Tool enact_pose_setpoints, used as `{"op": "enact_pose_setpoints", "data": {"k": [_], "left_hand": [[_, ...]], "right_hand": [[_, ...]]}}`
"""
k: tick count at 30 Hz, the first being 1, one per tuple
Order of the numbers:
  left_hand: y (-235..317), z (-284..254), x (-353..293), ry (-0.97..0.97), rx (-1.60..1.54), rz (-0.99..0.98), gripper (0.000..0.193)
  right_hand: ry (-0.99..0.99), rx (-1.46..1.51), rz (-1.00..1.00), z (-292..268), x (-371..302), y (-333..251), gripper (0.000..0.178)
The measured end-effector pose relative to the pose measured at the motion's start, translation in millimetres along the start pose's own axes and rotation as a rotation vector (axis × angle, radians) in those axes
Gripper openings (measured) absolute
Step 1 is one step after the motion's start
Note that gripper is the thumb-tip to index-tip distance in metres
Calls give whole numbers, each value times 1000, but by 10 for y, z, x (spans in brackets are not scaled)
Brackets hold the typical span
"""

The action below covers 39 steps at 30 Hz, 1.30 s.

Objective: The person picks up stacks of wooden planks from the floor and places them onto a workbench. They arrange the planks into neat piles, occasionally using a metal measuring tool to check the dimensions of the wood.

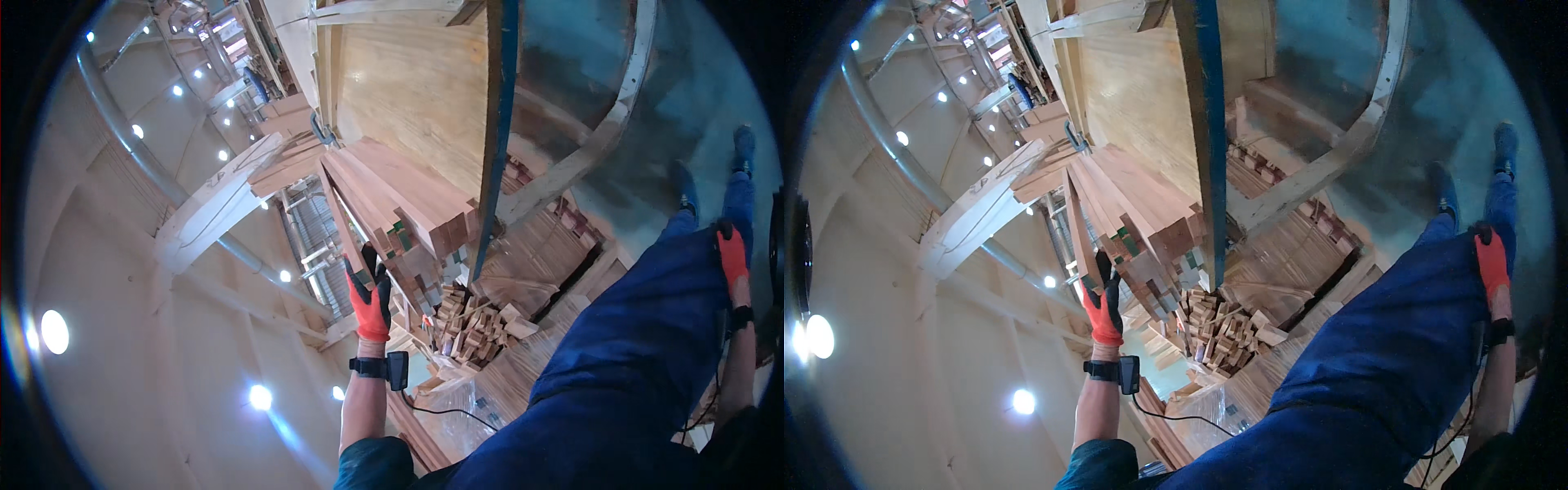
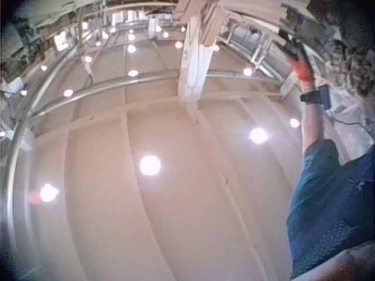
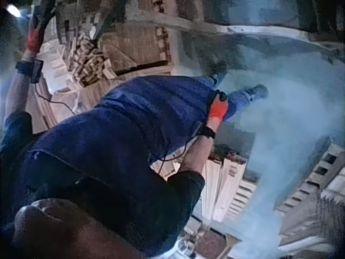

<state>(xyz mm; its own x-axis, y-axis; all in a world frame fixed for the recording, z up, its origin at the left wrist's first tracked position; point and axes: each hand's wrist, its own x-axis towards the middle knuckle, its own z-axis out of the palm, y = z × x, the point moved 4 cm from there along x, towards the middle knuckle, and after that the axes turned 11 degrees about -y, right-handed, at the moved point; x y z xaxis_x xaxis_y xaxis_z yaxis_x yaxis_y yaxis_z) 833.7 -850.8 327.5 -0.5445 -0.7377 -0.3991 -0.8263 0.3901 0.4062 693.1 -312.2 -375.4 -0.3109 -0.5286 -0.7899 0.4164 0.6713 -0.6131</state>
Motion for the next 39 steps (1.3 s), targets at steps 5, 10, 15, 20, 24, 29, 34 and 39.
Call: {"op": "enact_pose_setpoints", "data": {"k": [5,10,15,20,24,29,34,39], "left_hand": [[40,54,153,23,46,31,77],[-10,113,107,132,171,112,65],[292,227,114,236,520,54,74],[-38,165,113,382,344,79,71],[-420,162,41,404,-87,204,63],[-618,168,77,443,9,162,71],[-524,253,36,454,-13,112,80],[-601,211,36,453,-101,106,79]], "right_hand": [[42,-95,-92,109,-260,-482,44],[-17,-430,-113,383,-734,-2101,63],[-138,-471,-672,778,-1373,-4004,63],[-178,-585,-1159,1170,-1876,-5456,43],[-61,-514,-1292,1674,-1866,-6005,42],[-137,-447,-1234,2071,-1568,-5978,51],[-79,-605,-1353,1997,-1578,-6072,56],[-134,-524,-1259,2036,-1554,-6086,53]]}}
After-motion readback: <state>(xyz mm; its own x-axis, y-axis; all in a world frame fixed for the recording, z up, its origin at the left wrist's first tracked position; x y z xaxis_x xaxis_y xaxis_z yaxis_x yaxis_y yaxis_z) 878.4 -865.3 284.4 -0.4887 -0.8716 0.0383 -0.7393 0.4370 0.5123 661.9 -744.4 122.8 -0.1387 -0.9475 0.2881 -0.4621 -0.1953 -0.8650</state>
